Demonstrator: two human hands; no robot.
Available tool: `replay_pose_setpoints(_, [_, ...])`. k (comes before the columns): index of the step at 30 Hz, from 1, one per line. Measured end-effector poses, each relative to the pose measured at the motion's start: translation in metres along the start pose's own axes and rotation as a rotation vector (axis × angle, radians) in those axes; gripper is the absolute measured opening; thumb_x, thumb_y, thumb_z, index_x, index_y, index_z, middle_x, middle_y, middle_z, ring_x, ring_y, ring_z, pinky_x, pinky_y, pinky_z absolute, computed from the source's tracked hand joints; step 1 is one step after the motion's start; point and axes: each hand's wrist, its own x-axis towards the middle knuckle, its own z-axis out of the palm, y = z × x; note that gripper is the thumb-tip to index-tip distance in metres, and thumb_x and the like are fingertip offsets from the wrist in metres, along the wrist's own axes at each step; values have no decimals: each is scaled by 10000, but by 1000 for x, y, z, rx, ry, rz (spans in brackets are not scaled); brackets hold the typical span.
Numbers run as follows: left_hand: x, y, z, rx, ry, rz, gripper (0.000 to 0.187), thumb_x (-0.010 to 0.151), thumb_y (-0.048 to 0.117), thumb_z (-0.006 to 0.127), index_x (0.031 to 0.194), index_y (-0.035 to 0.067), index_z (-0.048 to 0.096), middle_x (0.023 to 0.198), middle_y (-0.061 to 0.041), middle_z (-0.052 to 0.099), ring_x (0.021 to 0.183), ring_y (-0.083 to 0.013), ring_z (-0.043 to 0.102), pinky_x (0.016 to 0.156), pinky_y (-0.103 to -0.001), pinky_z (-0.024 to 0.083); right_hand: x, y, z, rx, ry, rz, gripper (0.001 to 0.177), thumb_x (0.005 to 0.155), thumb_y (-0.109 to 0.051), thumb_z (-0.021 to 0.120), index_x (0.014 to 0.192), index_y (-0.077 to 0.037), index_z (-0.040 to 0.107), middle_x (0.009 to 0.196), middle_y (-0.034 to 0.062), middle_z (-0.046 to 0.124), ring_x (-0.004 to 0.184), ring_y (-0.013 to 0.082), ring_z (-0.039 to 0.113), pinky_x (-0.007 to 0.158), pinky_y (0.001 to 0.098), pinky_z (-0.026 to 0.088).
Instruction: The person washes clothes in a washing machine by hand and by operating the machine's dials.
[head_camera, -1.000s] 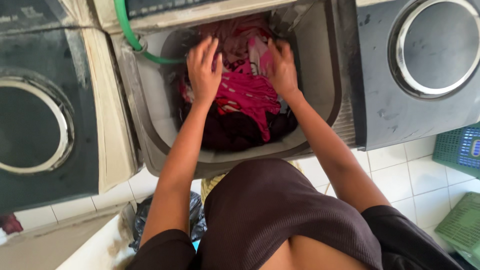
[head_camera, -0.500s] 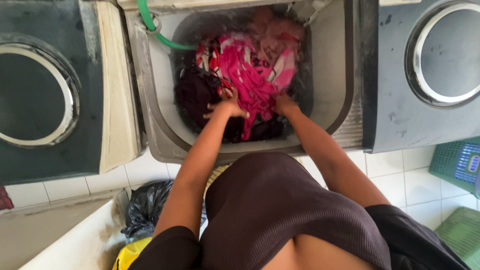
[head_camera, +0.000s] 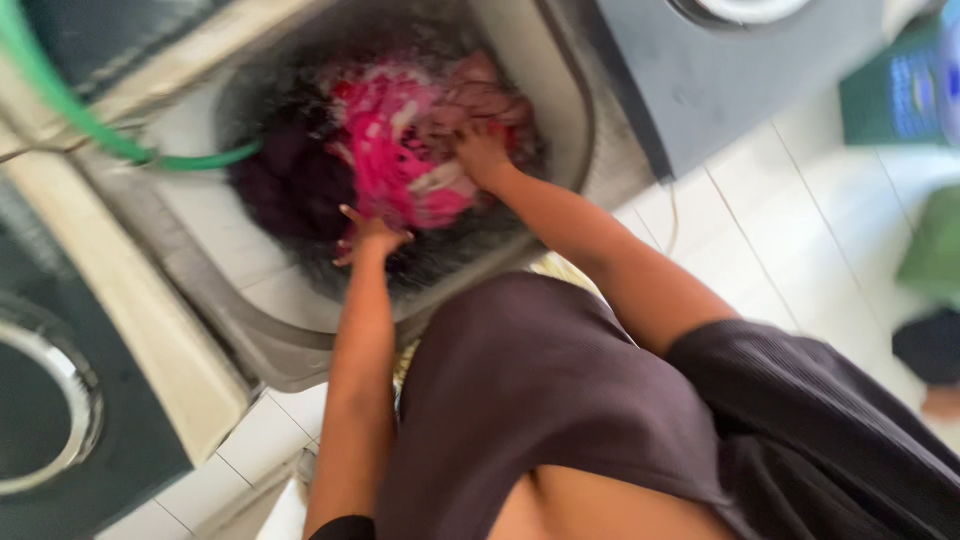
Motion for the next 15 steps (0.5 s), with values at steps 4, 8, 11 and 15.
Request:
replay_pose_setpoints(4, [0, 13, 5, 14, 60, 164, 1116, 794, 561, 794, 1662, 375, 117, 1755, 20, -126, 1524, -579, 171, 1121, -866, 167, 1, -4, 10, 24, -105, -49, 435, 913, -281, 617, 1336, -181, 636, 1448, 184, 517, 1296, 433, 493, 1028, 614, 440])
replay_pose_setpoints(8, [0, 16, 12, 14, 58, 231, 1128, 781, 522, 800, 1658, 405, 101, 1749, -16, -36, 1540, -543, 150, 1092, -875, 180, 6, -14, -2, 16, -176, -112, 443, 991, -273, 631, 1399, -101, 630, 1426, 176, 599, 1337, 362, 549, 1098, 497, 490])
replay_pose_setpoints(11, [6, 11, 12, 35, 81, 233, 1136, 771, 546, 805, 1655, 396, 107, 1755, -9, -15, 1544, -517, 169, 1093, -872, 191, 8, -20, -17, -32, -104, -116, 543, 912, -239, 669, 1436, -127, 579, 1439, 175, 563, 1300, 378, 546, 1040, 506, 499])
replay_pose_setpoints(15, [20, 9, 21, 62, 88, 237, 1144, 766, 575, 806, 1653, 392, 108, 1754, -26, -7, 1549, -499, 158, 1083, -873, 194, 4, -19, -37, 11, 0, -121, 682, 809, -251, 718, 1452, -168, 509, 1478, 179, 472, 1350, 394, 472, 1004, 556, 468])
